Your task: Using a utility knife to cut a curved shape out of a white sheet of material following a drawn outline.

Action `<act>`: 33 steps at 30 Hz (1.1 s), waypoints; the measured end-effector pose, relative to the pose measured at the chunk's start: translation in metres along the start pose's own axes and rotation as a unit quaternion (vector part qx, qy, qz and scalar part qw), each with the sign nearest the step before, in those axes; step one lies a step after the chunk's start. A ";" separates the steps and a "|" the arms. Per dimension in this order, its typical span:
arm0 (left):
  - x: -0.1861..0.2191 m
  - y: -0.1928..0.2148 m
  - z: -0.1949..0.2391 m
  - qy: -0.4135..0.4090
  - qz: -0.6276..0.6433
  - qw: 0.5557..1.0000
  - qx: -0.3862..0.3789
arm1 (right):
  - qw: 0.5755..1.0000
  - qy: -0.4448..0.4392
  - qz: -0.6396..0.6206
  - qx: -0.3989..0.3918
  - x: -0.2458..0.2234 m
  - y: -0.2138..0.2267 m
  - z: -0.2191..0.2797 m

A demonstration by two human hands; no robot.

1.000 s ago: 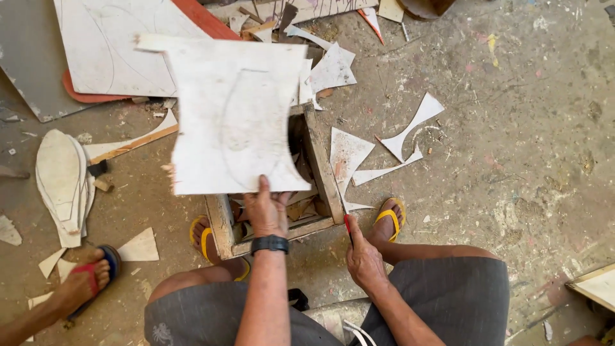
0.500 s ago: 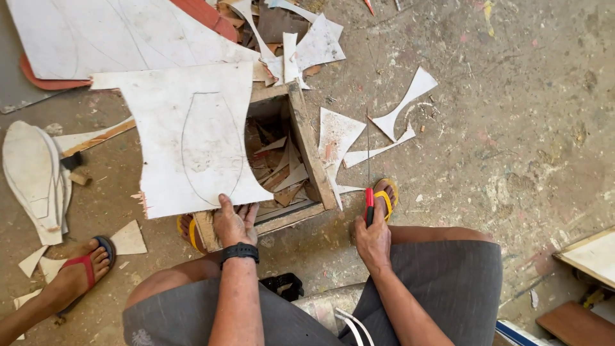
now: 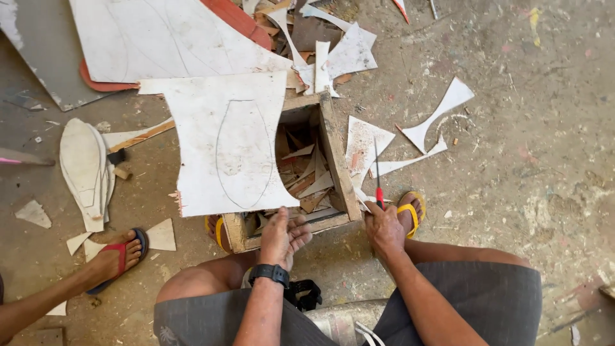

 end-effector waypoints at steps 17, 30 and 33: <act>-0.013 -0.170 0.152 -0.543 -0.537 0.579 -0.284 | 0.928 -0.016 -0.362 0.087 -0.030 0.205 0.200; 0.054 -0.140 0.204 -0.551 -0.371 0.725 -0.181 | 0.845 0.169 -0.484 0.148 0.004 0.212 0.264; 0.097 -0.129 0.212 -0.514 -0.329 0.776 -0.159 | 0.823 0.127 -0.540 0.124 0.022 0.217 0.279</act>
Point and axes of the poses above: each hand's wrist, its own z-axis away from the middle knuckle, its own y-axis out of the back of the hand, x = y × z, the point moved 7 cm from there along -z, towards the middle knuckle, and after that the axes turned 9 degrees about -y, right-handed, at the moved point
